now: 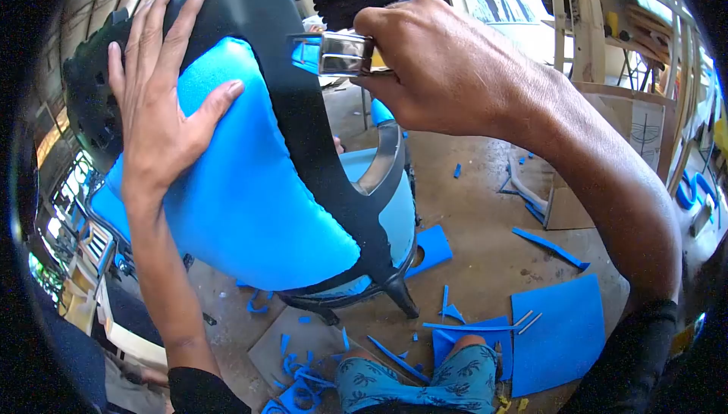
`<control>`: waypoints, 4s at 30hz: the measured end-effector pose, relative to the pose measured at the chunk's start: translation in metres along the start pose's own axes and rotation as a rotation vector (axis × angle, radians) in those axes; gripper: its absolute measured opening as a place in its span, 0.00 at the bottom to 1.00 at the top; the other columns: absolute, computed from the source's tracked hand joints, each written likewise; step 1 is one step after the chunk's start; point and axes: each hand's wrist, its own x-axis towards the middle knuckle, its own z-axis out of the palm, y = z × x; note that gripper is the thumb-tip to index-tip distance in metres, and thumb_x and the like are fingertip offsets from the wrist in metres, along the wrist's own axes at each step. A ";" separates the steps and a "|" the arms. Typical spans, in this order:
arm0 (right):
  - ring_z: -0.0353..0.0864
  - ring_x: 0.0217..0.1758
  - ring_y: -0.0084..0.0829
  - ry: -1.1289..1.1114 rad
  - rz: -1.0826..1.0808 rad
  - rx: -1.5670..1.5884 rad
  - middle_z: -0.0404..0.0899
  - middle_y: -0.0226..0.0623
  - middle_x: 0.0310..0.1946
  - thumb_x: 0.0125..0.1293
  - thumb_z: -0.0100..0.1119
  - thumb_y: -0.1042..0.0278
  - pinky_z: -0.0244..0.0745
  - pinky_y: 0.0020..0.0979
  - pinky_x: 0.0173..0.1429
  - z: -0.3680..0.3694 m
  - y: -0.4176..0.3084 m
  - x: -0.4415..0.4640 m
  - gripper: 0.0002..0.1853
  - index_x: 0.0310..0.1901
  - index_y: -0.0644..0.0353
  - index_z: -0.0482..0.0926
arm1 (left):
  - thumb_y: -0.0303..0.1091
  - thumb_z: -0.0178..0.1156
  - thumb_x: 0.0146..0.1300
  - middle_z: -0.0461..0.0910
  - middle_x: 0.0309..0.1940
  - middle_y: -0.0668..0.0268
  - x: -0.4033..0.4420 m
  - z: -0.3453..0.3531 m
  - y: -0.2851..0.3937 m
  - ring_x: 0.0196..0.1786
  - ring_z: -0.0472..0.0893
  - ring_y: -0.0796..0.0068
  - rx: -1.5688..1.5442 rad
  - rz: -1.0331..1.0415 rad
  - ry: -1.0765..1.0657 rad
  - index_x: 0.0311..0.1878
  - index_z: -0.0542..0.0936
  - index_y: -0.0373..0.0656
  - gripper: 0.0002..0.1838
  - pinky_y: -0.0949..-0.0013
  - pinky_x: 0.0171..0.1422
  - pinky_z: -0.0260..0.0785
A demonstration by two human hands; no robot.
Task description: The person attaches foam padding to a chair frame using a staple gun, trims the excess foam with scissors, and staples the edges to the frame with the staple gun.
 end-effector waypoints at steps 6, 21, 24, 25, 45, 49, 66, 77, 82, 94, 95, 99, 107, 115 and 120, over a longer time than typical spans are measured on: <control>0.87 0.33 0.50 -0.005 -0.070 -0.048 0.83 0.56 0.31 0.62 0.66 0.73 0.80 0.48 0.43 0.002 -0.013 0.013 0.14 0.47 0.71 0.81 | 0.45 0.77 0.53 0.63 0.80 0.62 0.001 0.009 0.009 0.84 0.57 0.55 0.003 -0.068 0.056 0.79 0.68 0.63 0.48 0.31 0.84 0.38; 0.88 0.31 0.48 -0.075 -0.063 -0.234 0.85 0.52 0.31 0.61 0.67 0.72 0.83 0.46 0.41 0.019 -0.025 0.034 0.10 0.42 0.68 0.83 | 0.40 0.81 0.43 0.65 0.73 0.51 0.012 -0.005 0.038 0.80 0.60 0.48 0.096 -0.295 -0.066 0.72 0.73 0.46 0.48 0.39 0.86 0.38; 0.89 0.30 0.47 -0.026 -0.116 -0.277 0.86 0.52 0.29 0.61 0.66 0.71 0.85 0.44 0.38 0.022 -0.022 0.035 0.08 0.39 0.66 0.86 | 0.38 0.81 0.42 0.64 0.74 0.50 0.010 -0.004 0.032 0.80 0.59 0.48 0.081 -0.287 -0.078 0.71 0.74 0.47 0.47 0.39 0.86 0.37; 0.90 0.29 0.47 0.024 -0.155 -0.290 0.86 0.54 0.27 0.61 0.64 0.71 0.87 0.43 0.36 0.023 -0.020 0.035 0.09 0.37 0.66 0.89 | 0.38 0.81 0.42 0.64 0.74 0.50 0.009 -0.004 0.032 0.80 0.59 0.48 0.090 -0.268 -0.076 0.70 0.74 0.47 0.47 0.39 0.87 0.37; 0.87 0.38 0.53 -0.071 -0.033 -0.017 0.83 0.56 0.33 0.53 0.64 0.78 0.83 0.45 0.47 0.017 -0.020 0.010 0.13 0.42 0.70 0.80 | 0.43 0.81 0.47 0.61 0.81 0.65 0.001 0.009 0.007 0.84 0.57 0.55 0.009 -0.025 0.036 0.78 0.68 0.67 0.52 0.30 0.84 0.39; 0.86 0.33 0.54 -0.087 -0.071 -0.066 0.82 0.53 0.30 0.57 0.62 0.77 0.81 0.50 0.43 0.022 -0.021 0.019 0.08 0.39 0.68 0.80 | 0.43 0.81 0.44 0.62 0.78 0.56 0.005 0.008 0.022 0.82 0.57 0.49 0.123 -0.123 -0.001 0.74 0.71 0.58 0.50 0.34 0.85 0.39; 0.86 0.32 0.54 0.000 -0.199 -0.179 0.83 0.52 0.28 0.56 0.68 0.67 0.80 0.49 0.39 0.041 -0.004 0.031 0.11 0.37 0.66 0.82 | 0.39 0.83 0.38 0.64 0.75 0.47 0.008 -0.003 0.031 0.81 0.58 0.45 0.209 -0.220 -0.093 0.70 0.74 0.48 0.49 0.41 0.87 0.38; 0.84 0.36 0.55 -0.094 0.018 0.060 0.81 0.54 0.31 0.60 0.65 0.74 0.76 0.49 0.44 0.026 -0.014 -0.016 0.12 0.45 0.68 0.79 | 0.47 0.84 0.38 0.57 0.81 0.46 0.002 -0.012 0.028 0.85 0.50 0.44 0.174 -0.167 -0.230 0.73 0.73 0.49 0.54 0.37 0.88 0.29; 0.85 0.37 0.54 -0.146 0.044 -0.013 0.80 0.53 0.30 0.57 0.63 0.74 0.78 0.51 0.46 0.027 -0.024 -0.010 0.11 0.41 0.68 0.78 | 0.45 0.84 0.38 0.56 0.81 0.48 0.001 -0.007 0.034 0.85 0.49 0.45 0.141 -0.187 -0.134 0.73 0.73 0.51 0.53 0.37 0.88 0.30; 0.86 0.36 0.52 -0.230 0.045 -0.086 0.82 0.51 0.33 0.58 0.63 0.73 0.81 0.49 0.45 0.036 -0.037 0.006 0.14 0.45 0.67 0.79 | 0.43 0.84 0.38 0.58 0.78 0.47 0.004 -0.008 0.038 0.83 0.52 0.45 0.127 -0.234 -0.172 0.74 0.71 0.52 0.54 0.37 0.87 0.33; 0.87 0.36 0.51 -0.205 0.020 -0.116 0.83 0.51 0.32 0.58 0.63 0.73 0.82 0.48 0.45 0.038 -0.036 0.007 0.13 0.45 0.67 0.79 | 0.43 0.84 0.38 0.58 0.78 0.47 0.003 -0.006 0.038 0.83 0.53 0.45 0.129 -0.239 -0.172 0.74 0.71 0.52 0.54 0.37 0.87 0.33; 0.87 0.35 0.50 -0.167 -0.006 -0.165 0.83 0.50 0.32 0.59 0.62 0.73 0.83 0.47 0.43 0.040 -0.035 0.006 0.12 0.44 0.68 0.80 | 0.43 0.83 0.38 0.58 0.78 0.47 0.003 -0.002 0.035 0.83 0.53 0.45 0.203 -0.216 -0.134 0.73 0.71 0.52 0.53 0.37 0.87 0.34; 0.89 0.32 0.48 -0.103 -0.064 -0.270 0.85 0.52 0.32 0.61 0.60 0.74 0.86 0.45 0.39 0.043 -0.035 0.012 0.08 0.40 0.67 0.84 | 0.44 0.83 0.37 0.60 0.76 0.46 0.006 -0.005 0.040 0.82 0.55 0.44 0.153 -0.215 -0.103 0.71 0.73 0.51 0.52 0.37 0.87 0.35; 0.85 0.32 0.51 -0.011 -0.263 -0.219 0.82 0.44 0.31 0.55 0.66 0.72 0.81 0.48 0.39 0.058 -0.002 0.022 0.11 0.39 0.62 0.79 | 0.43 0.83 0.37 0.61 0.76 0.46 -0.003 0.001 0.035 0.81 0.56 0.44 0.169 -0.155 -0.017 0.69 0.75 0.50 0.49 0.37 0.87 0.36; 0.86 0.38 0.56 -0.031 -0.215 -0.027 0.83 0.53 0.32 0.60 0.65 0.71 0.81 0.52 0.45 0.052 0.005 -0.013 0.11 0.41 0.67 0.79 | 0.42 0.83 0.37 0.61 0.76 0.47 0.001 0.008 0.035 0.82 0.56 0.45 0.248 -0.198 -0.035 0.69 0.75 0.51 0.49 0.38 0.87 0.36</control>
